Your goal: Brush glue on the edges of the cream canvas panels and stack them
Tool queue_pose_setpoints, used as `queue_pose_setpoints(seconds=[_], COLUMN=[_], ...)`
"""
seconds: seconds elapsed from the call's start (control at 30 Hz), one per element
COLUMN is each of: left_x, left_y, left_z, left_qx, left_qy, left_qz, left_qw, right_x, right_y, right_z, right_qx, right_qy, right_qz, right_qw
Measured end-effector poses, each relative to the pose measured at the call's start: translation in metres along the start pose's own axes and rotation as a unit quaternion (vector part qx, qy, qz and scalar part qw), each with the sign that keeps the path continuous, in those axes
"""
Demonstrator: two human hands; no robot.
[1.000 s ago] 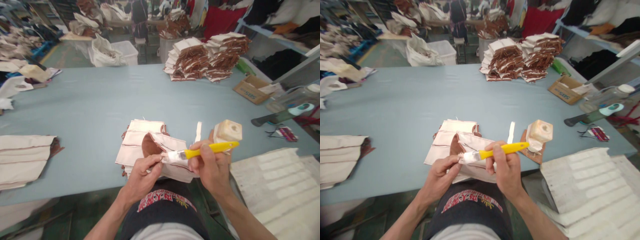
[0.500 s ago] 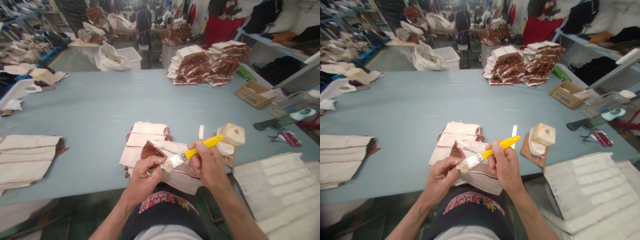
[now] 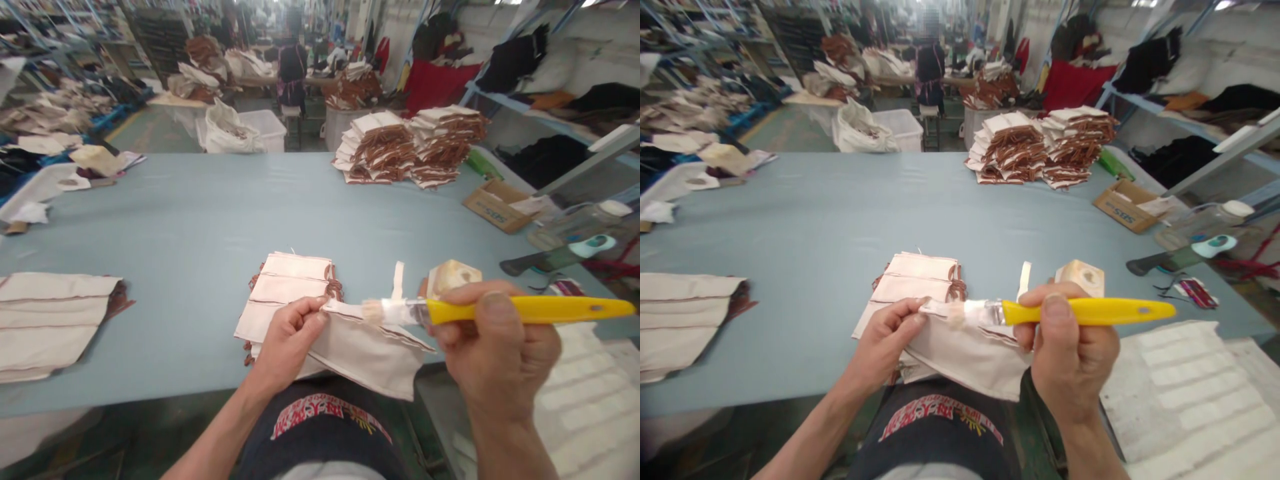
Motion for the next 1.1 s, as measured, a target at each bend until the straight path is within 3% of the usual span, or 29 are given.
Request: queue_pose_setpoints(seconds=[0.13, 0.3, 0.47, 0.57, 0.63, 0.7, 0.77, 0.87, 0.93, 1.03, 1.1], left_x=[0.01, 0.01, 0.005, 0.006, 0.008, 0.01, 0.012, 0.012, 0.01, 0.008, 0.009], left_y=[0.008, 0.015, 0.005, -0.004, -0.008, -0.01, -0.011, -0.01, -0.008, -0.003, -0.001], left_z=[0.007, 0.01, 0.015, 0.02, 0.024, 0.025, 0.023, 0.018, 0.017, 0.019, 0.019], left_qx=[-0.041, -0.019, -0.089, -0.081, -0.051, -0.038, -0.075, -0.149, -0.173, -0.192, -0.193], left_qy=[-0.012, -0.075, -0.154, -0.149, -0.134, -0.107, -0.071, -0.034, -0.034, -0.051, -0.061], left_qz=[-0.031, -0.045, -0.092, -0.109, -0.104, -0.094, -0.097, -0.119, -0.124, -0.124, -0.127], left_qw=[0.999, 0.996, 0.98, 0.98, 0.984, 0.989, 0.99, 0.981, 0.977, 0.972, 0.971], right_x=[-0.009, -0.011, -0.013, -0.01, -0.003, 0.008, 0.018, 0.022, 0.016, 0.003, -0.001], right_y=[0.01, 0.021, 0.024, 0.023, 0.02, 0.019, 0.02, 0.024, 0.027, 0.035, 0.04], right_z=[0.01, 0.02, 0.014, 0.014, 0.018, 0.02, 0.017, 0.006, 0.006, 0.022, 0.035], right_qx=[0.025, -0.018, -0.126, -0.206, -0.247, -0.259, -0.246, -0.214, -0.235, -0.29, -0.296], right_qy=[-0.086, -0.031, -0.011, -0.04, -0.084, -0.125, -0.123, -0.022, 0.013, -0.025, -0.035], right_qz=[0.028, 0.0, -0.044, -0.144, -0.26, -0.327, -0.309, -0.248, -0.258, -0.286, -0.276], right_qw=[0.996, 0.999, 0.991, 0.967, 0.93, 0.9, 0.91, 0.945, 0.937, 0.913, 0.914])
Point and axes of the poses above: each hand's wrist, its own x-axis towards the middle knuckle, its own z-axis out of the palm, y = z × x, the point moved 2 cm from there along x, towards the middle knuckle, and after that the axes turned 14 degrees about -x, right-handed, at the moved point
